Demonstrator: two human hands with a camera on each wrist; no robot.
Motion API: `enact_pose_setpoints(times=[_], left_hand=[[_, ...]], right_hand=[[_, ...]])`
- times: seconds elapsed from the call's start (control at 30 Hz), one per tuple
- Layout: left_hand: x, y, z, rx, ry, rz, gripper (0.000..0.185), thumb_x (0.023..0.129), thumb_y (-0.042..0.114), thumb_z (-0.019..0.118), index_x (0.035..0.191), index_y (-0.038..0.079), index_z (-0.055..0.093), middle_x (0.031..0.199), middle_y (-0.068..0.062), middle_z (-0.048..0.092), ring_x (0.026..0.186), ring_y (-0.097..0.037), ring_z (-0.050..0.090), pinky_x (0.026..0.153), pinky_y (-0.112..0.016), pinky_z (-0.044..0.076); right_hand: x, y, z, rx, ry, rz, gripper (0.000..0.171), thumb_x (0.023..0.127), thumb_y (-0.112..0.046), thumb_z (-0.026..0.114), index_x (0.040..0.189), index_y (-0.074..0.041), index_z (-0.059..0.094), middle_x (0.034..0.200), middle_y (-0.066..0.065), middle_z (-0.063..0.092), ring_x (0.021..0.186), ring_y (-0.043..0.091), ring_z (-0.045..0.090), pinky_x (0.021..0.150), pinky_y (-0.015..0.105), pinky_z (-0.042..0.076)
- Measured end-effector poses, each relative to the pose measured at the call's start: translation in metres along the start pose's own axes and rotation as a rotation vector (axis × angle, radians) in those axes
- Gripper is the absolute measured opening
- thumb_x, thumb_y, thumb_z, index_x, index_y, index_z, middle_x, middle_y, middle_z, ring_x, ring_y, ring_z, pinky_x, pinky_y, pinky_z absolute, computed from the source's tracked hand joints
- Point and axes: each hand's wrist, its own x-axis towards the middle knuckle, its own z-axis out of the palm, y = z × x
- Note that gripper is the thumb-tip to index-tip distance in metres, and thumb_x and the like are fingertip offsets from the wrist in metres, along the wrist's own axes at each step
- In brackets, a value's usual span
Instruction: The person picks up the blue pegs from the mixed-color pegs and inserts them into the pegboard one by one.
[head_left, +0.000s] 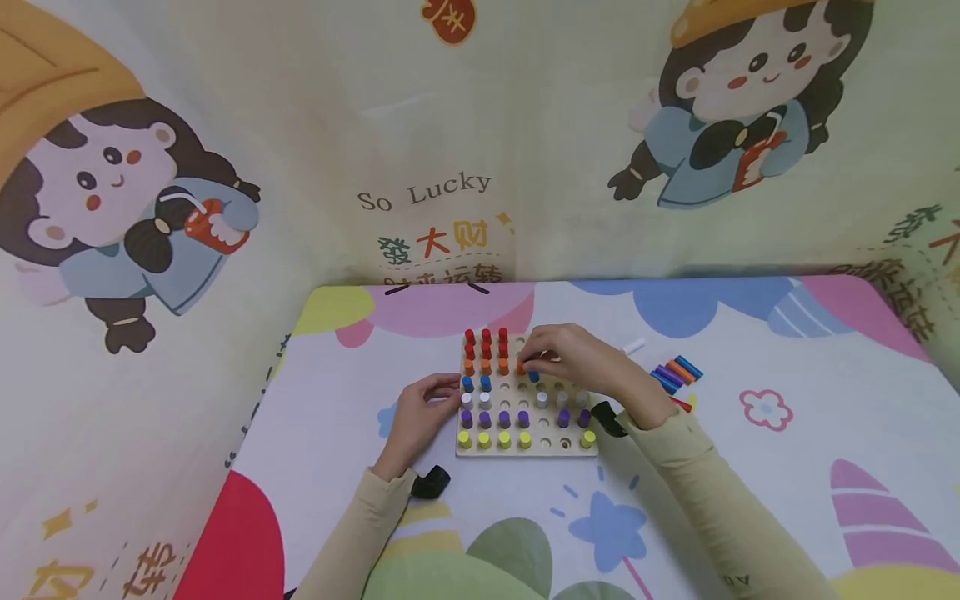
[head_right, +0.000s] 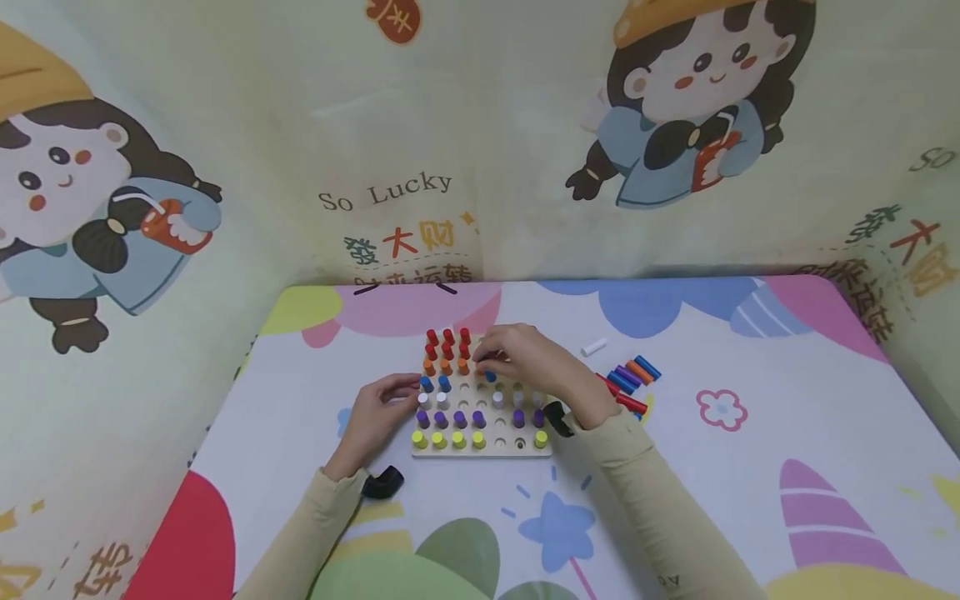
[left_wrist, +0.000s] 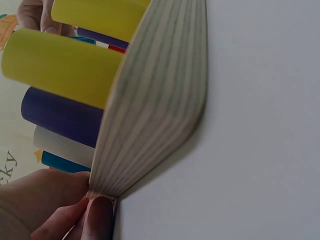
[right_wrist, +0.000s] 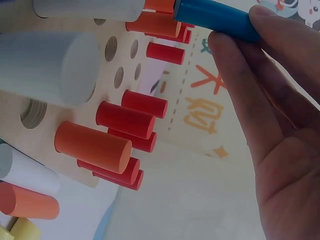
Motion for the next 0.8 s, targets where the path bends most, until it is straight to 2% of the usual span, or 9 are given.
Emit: enact_pose_setpoints(times=[0.3, 0.8], left_hand=[[0.001, -0.003, 0.001, -0.005, 0.0, -0.022, 0.03, 0.091, 0.018, 0.072, 0.12, 0.014, 0.07, 0.113, -0.001, 0.071, 0.099, -0.015, 0.067, 0.088, -0.03, 0.057], [0.002, -0.003, -0.001, 0.0, -0.004, -0.01, 0.03, 0.091, 0.017, 0.072, 0.121, 0.013, 0.07, 0.115, -0.002, 0.071, 0.099, -0.016, 0.067, 0.088, -0.032, 0.057]], right_hand=[[0.003, -0.005, 0.001, -0.004, -0.01, 0.004, 0.013, 0.092, -0.012, 0.07, 0.104, -0.008, 0.076, 0.101, -0.001, 0.069, 0.087, 0.01, 0.063, 0.078, 0.026, 0.056], [0.015, -0.012, 0.002, 0.0, -0.051, 0.044, 0.013, 0.09, -0.012, 0.073, 0.102, -0.008, 0.076, 0.099, -0.003, 0.071, 0.089, 0.011, 0.063, 0.084, 0.029, 0.056]])
